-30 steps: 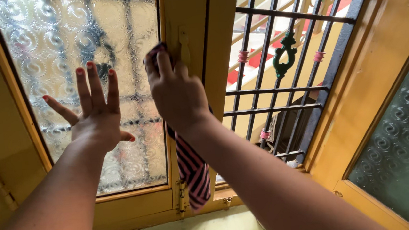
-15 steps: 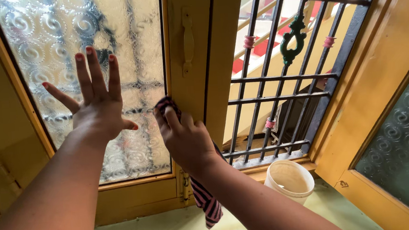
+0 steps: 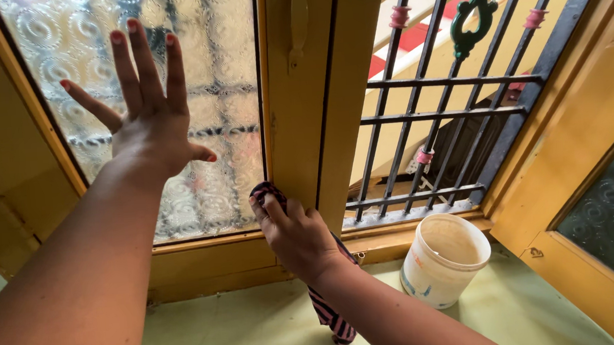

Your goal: The person wipes the yellow door frame and textured glass panel using a striped cloth. They repeatedly dip the cloth into a white bucket of water and continue wiping the frame and glass from top to bottom.

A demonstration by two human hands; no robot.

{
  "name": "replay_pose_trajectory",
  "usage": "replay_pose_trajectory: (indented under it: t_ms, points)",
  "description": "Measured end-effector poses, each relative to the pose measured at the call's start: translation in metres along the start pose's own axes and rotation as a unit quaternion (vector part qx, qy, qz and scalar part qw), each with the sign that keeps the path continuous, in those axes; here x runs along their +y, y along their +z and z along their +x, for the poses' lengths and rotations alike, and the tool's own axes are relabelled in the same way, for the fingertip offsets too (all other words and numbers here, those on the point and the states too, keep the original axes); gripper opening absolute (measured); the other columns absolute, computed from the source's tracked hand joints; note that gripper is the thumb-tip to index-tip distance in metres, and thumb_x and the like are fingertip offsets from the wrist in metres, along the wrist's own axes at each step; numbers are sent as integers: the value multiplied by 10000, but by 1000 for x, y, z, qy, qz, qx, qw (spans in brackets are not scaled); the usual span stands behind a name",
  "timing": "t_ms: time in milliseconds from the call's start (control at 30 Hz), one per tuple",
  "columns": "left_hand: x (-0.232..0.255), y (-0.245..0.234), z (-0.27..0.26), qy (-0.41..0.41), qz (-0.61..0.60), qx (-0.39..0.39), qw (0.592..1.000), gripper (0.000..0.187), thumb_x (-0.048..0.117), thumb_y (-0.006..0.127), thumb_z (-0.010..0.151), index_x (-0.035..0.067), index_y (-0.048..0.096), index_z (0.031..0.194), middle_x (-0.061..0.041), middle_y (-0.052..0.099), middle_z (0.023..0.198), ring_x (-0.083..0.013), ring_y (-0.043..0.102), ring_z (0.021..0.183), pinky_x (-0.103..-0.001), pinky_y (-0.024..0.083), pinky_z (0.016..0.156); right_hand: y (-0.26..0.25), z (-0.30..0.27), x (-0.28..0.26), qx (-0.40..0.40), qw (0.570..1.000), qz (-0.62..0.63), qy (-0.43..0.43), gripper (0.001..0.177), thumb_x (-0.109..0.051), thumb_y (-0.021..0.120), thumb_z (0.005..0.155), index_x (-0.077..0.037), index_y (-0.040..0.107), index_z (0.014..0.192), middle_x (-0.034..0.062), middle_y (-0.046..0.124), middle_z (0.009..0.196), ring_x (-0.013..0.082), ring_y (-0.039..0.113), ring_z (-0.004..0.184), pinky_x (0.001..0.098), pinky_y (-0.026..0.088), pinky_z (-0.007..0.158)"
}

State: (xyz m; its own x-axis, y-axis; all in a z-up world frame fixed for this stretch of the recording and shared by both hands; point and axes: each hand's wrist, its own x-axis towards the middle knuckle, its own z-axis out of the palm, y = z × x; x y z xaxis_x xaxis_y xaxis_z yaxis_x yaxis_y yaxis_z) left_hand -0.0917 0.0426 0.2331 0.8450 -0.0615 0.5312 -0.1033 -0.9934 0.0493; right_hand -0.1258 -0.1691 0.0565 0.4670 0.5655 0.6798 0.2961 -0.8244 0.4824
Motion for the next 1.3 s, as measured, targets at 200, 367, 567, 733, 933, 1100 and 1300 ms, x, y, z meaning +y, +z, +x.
replay_pose_trajectory:
  t_ms: [200,367,567,733,933,1100,1300]
  points:
    - [-1,0,-3,8,-2,6,1000,1589,642,834,550,271,-272,1629,-154,-356,1668,-306,-340,1549,-905,-108,1089,12,-21,-16,-43,998,44,6,581,-167,599,878,-135,594,1458,45,526,1221,236,567,918,364,562,659]
    - [-2,3,-4,15,-3,13,1000,1577,629,838,581,270,-273,1642,-152,-351,1683,-316,-336,1559,-907,-111,1097,10,-36,-30,-87,994,60,6,641,-155,603,822,-91,561,1458,93,519,1226,288,582,932,383,582,654]
    - [-5,-6,-2,52,18,-15,998,1518,550,848,683,190,-279,1635,-236,-389,1618,-422,-365,1496,-949,-86,1015,13,-40,-17,-105,947,298,64,674,-19,627,785,-174,601,1440,112,546,1293,319,652,1078,424,598,770]
    - [3,-15,-1,31,74,-67,994,1467,423,858,756,148,-283,1635,-273,-424,1576,-466,-401,1438,-965,-44,946,17,-35,-21,-154,907,367,140,573,-62,654,877,-235,610,1421,77,596,1267,311,717,901,432,590,722]
    - [2,-18,-6,52,74,-50,995,1437,409,853,774,134,-263,1636,-290,-384,1589,-488,-373,1441,-972,-42,934,28,-6,-51,-92,931,352,37,582,-9,635,846,-218,650,1389,101,601,1324,282,729,906,377,625,732]
    - [-1,-18,-5,58,68,-44,995,1414,381,849,792,134,-260,1632,-296,-371,1596,-494,-366,1442,-969,-50,943,29,19,-87,-57,943,327,15,537,9,628,843,-140,676,1356,118,636,1230,268,735,874,384,624,670]
    - [-3,-10,-1,69,78,-25,994,1348,262,814,843,163,-277,1629,-280,-378,1590,-483,-373,1422,-955,-68,936,31,45,-116,-34,950,308,-23,432,-57,636,888,-129,706,1308,119,655,1216,240,722,801,352,602,602]
